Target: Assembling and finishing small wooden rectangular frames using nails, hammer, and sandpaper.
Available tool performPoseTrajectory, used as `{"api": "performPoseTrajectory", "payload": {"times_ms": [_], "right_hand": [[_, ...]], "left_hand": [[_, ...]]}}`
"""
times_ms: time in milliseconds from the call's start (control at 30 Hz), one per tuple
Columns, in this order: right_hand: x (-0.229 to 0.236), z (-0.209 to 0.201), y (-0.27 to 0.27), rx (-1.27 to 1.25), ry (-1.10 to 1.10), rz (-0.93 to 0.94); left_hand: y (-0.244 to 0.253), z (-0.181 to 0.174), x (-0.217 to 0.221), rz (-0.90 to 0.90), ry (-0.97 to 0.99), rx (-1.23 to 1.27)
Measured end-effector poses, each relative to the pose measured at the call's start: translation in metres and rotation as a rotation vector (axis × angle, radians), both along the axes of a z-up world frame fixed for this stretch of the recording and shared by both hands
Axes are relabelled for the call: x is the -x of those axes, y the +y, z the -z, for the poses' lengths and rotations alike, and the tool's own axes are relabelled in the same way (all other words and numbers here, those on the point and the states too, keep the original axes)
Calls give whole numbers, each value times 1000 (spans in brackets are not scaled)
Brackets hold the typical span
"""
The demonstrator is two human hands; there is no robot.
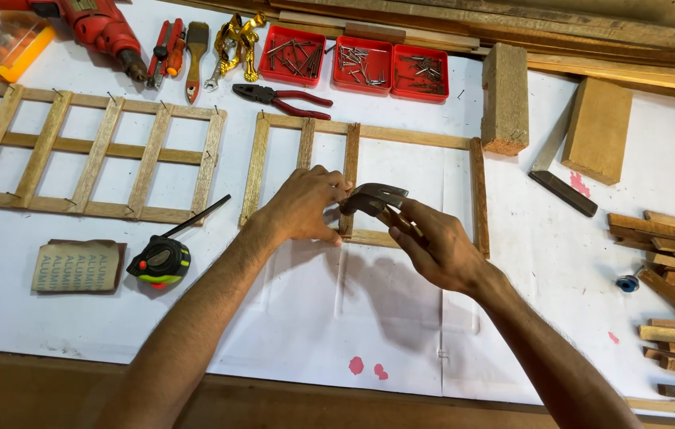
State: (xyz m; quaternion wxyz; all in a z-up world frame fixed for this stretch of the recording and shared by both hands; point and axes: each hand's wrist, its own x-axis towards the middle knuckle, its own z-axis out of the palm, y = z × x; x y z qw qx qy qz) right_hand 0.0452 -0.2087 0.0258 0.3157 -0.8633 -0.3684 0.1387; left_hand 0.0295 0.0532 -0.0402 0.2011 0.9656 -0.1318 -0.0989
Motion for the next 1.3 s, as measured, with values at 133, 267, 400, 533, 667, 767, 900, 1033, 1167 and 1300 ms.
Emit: {"api": "performPoseTrajectory", "payload": {"times_ms": [133, 267, 400, 533, 667, 767, 900, 1033, 1167, 1300], "right_hand": [[-4, 25, -12, -94, -66, -88], [-4, 28, -12, -184, -94, -172], [6, 10, -15, -36, 71, 103], [8, 14, -44, -181, -59, 97], [21, -2, -74, -200, -108, 180], [33, -14, -104, -178, -130, 280], [45, -16, -155, -153, -154, 404], [53, -7, -214, -88, -178, 574], [55, 12, -277, -22, -269, 685], [61, 22, -325, 71, -193, 720]], "left_hand": [[-2, -7, 2, -17, 32, -8], [-2, -5, 1, 5, -12, -31], [-8, -15, 5, 3, 32, -117], [-15, -24, 4, 31, 16, -173], [-39, -59, 1, 35, 155, -320], [-70, -63, -20, 71, 67, -325], [-130, -57, -53, 171, -123, -180], [-222, -72, -58, 297, -107, 18], [-302, -68, -53, 436, -92, 98], [-358, -34, -58, 555, -48, 143]]}}
